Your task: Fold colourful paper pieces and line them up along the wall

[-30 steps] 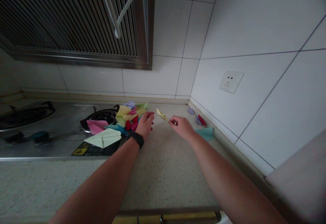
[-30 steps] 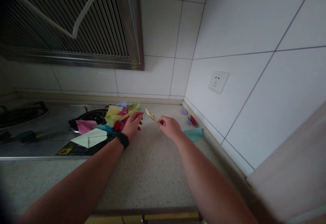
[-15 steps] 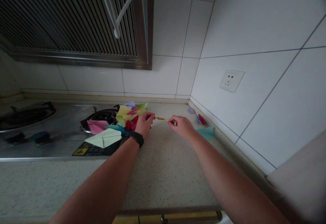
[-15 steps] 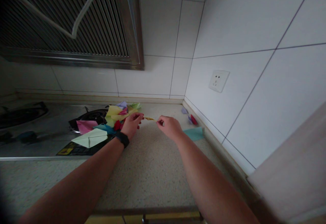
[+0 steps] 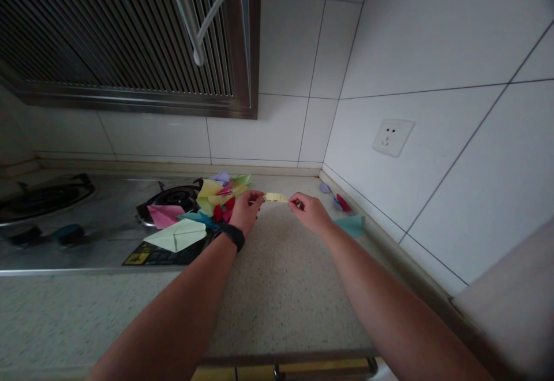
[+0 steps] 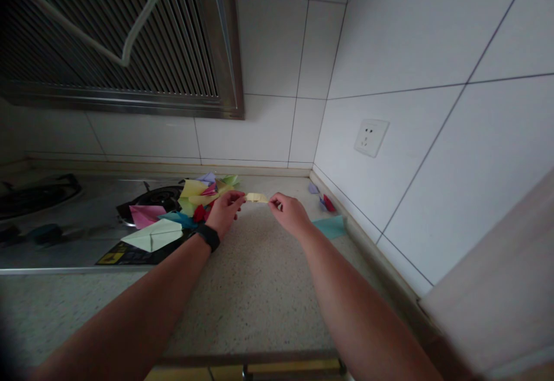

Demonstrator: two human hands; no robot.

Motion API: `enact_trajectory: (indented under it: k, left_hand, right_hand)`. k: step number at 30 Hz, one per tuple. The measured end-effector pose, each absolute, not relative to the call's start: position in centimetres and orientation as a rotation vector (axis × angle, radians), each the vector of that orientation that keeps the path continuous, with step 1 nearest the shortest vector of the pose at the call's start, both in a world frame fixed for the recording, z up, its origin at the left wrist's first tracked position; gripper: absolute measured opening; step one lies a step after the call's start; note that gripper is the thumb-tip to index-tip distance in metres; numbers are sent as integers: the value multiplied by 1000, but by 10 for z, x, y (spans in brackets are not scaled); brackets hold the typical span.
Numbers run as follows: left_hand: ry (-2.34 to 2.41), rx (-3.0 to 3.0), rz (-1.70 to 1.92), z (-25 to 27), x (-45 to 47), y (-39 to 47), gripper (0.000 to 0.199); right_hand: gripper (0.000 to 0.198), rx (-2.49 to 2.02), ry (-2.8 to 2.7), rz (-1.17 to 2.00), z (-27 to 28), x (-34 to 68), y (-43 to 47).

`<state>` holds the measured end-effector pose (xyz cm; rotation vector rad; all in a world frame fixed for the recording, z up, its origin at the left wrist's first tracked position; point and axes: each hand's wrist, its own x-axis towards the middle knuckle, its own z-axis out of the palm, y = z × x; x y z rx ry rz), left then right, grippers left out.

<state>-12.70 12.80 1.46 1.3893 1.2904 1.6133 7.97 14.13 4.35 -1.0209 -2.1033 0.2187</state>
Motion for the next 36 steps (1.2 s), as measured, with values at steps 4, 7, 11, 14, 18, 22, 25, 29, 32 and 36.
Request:
enact_trajectory:
  k: [4, 7, 11, 14, 18, 22, 25, 29, 32, 36]
  left_hand:
    - [1241, 1378, 1635, 13, -128, 129, 30]
    - [1226, 1377, 1620, 14, -127, 129, 30]
    - [1236, 1371, 1597, 18, -126, 126, 26]
    - [1232, 1370, 1610, 19, -126, 125, 26]
    - [1232, 1380, 1614, 16, -126, 127, 28]
    - [1238, 1391, 1600, 15, -127, 127, 28]
    - [1219, 1367, 1570, 19, -126, 124, 25]
    - [1208, 1302, 1552, 26, -124, 118, 28]
    - [1184, 1245, 1562, 27, -124, 117, 33]
    - [1175, 1226, 1577, 25, -124, 120, 28]
  right_hand:
    - [12, -1002, -2099, 210, 43, 81, 143]
    - [11, -995, -2079, 185, 42, 81, 144]
    - [10, -1019, -2054, 164, 41, 82, 145]
    - [10, -1028, -2047, 153, 41, 82, 146]
    - [10, -1027, -2034, 132, 42, 83, 146]
    - [10, -1031, -2036, 126, 43, 84, 146]
    - [11, -1043, -2038, 123, 44, 84, 145]
    - [12, -1061, -2044, 127, 45, 84, 143]
    - [13, -1070, -2038, 138, 46, 83, 141]
    - [12, -1042, -2073, 159, 46, 83, 141]
